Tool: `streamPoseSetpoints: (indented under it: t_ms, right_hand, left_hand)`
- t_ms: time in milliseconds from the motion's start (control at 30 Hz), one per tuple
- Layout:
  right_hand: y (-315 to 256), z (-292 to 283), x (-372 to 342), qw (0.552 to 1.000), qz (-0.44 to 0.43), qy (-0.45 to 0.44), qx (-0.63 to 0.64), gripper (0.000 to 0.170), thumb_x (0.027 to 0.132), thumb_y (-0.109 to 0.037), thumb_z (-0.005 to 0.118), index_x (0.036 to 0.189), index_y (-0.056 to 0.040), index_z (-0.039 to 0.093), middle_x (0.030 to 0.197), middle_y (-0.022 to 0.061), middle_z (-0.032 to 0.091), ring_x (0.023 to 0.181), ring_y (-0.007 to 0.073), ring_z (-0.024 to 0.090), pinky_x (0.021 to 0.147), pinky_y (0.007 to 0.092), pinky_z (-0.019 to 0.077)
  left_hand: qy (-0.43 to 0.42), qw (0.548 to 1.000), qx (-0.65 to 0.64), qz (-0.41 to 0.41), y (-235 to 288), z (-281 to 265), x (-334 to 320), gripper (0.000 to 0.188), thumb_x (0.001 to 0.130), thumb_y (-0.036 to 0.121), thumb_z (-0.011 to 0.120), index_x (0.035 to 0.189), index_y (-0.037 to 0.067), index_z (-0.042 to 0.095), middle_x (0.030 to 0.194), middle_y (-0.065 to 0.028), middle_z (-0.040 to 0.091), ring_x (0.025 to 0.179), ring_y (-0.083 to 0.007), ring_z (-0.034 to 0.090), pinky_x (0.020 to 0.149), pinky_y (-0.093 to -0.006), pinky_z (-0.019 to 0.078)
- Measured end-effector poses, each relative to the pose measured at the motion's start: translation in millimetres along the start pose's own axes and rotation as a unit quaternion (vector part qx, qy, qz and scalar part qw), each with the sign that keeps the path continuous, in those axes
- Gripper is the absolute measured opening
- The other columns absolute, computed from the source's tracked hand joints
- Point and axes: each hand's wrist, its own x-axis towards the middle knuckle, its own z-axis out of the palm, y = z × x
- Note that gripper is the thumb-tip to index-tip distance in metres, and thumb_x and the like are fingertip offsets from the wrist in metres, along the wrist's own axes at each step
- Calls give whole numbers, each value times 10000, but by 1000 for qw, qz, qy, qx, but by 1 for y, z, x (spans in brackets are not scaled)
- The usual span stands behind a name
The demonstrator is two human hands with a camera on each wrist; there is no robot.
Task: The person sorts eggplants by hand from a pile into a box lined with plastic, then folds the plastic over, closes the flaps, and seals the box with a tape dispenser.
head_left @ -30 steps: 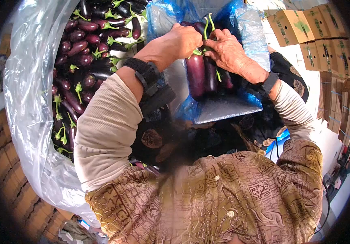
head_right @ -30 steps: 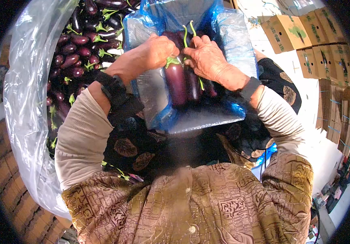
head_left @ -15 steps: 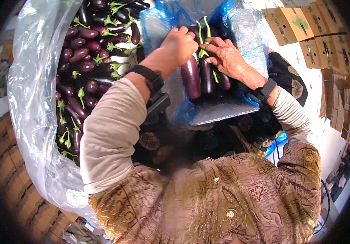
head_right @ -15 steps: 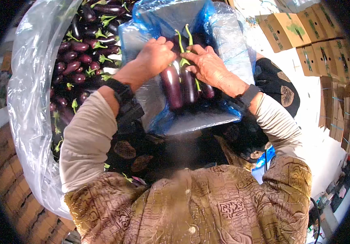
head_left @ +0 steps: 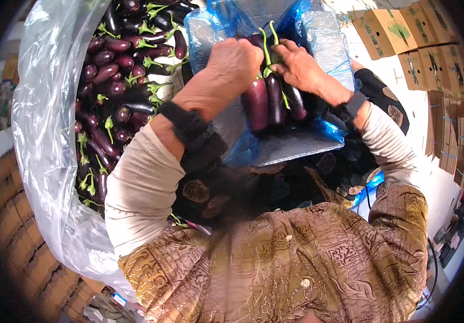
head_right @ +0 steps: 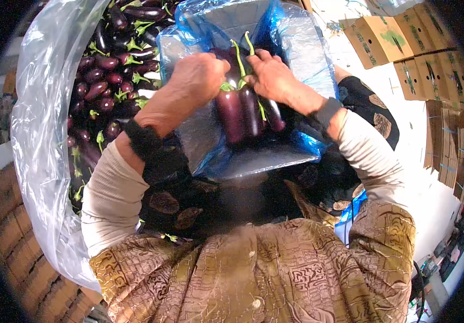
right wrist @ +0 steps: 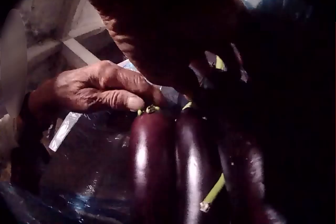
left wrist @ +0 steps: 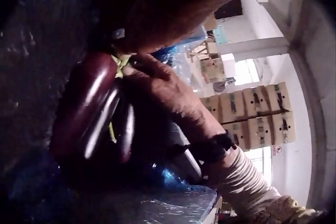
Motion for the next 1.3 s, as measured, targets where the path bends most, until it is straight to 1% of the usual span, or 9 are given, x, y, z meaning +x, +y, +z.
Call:
streamPoseSetpoints:
  t_ms: [233,467,633,700,767,800,933,1200,1300]
  right_hand:
    - [8,7,12,989,81,-43,119,485,897,-388,646,1256,-66,595,1130,216,612,1111,374,565,952,441,456]
    - [16,7,8,991,71,-14,115,423,907,-327,616,1241,-69,590,1100,222,621,1111,395,563,954,466,453]
    - [-15,-57,-20,976,-3,-17,218,418,964,-317,578,1278,-41,560,1125,175,656,1056,295,630,915,402,487]
    - [-13,-67,-28,922,7,-96,376,420,1004,-333,547,1318,-54,549,1100,78,667,969,177,637,854,327,506]
    - [-19,-83,-39,679,78,-255,684,554,1013,-400,525,1407,-17,455,1265,101,610,1137,185,599,980,324,485]
    - [-14,-76,-42,684,51,-243,686,623,995,-427,542,1440,-14,404,1284,139,594,1158,205,598,963,329,509]
    - [-48,-86,-46,489,46,-256,833,762,971,-411,581,1506,-2,224,1280,316,537,1102,355,639,805,404,610]
    - [-70,-98,-71,812,59,-70,577,776,858,-317,759,1475,-37,381,1093,45,607,912,110,572,757,265,504]
    - [-70,-97,-76,857,75,-38,509,784,847,-291,777,1484,-64,380,1116,41,605,960,111,565,833,269,490]
  left_hand:
    - [-118,990,-73,-5,14,28,1,297,932,294,516,852,95,721,802,-187,700,782,-396,686,738,-499,551]
    - [-1,935,-293,-200,40,28,0,140,827,209,668,810,70,661,786,-166,689,802,-357,689,680,-443,529]
    - [214,931,-293,38,-10,-25,-3,104,853,97,624,841,7,675,806,-86,702,751,-168,668,698,-300,532]
    - [225,829,-510,-55,-28,-49,-7,76,845,130,699,838,55,702,818,-22,680,723,-88,618,628,-254,501]
    - [186,738,-628,-161,-33,-74,-14,195,952,186,616,1021,12,670,890,-1,650,805,-78,604,718,-207,482]
    - [241,666,-693,-131,-30,-72,-10,160,935,181,667,958,22,667,782,28,622,655,-53,510,602,-198,394]
    - [270,676,-678,-104,-23,-62,-7,171,948,192,652,988,27,673,816,13,634,700,-64,529,637,-218,417]
    - [192,632,-741,-117,-17,-62,-6,331,988,79,503,1294,-45,471,1127,-193,647,1044,-271,655,916,-362,526]
    - [232,598,-752,-151,-1,-70,-4,359,991,102,504,1316,-42,447,1184,-210,629,1060,-268,650,920,-367,527]
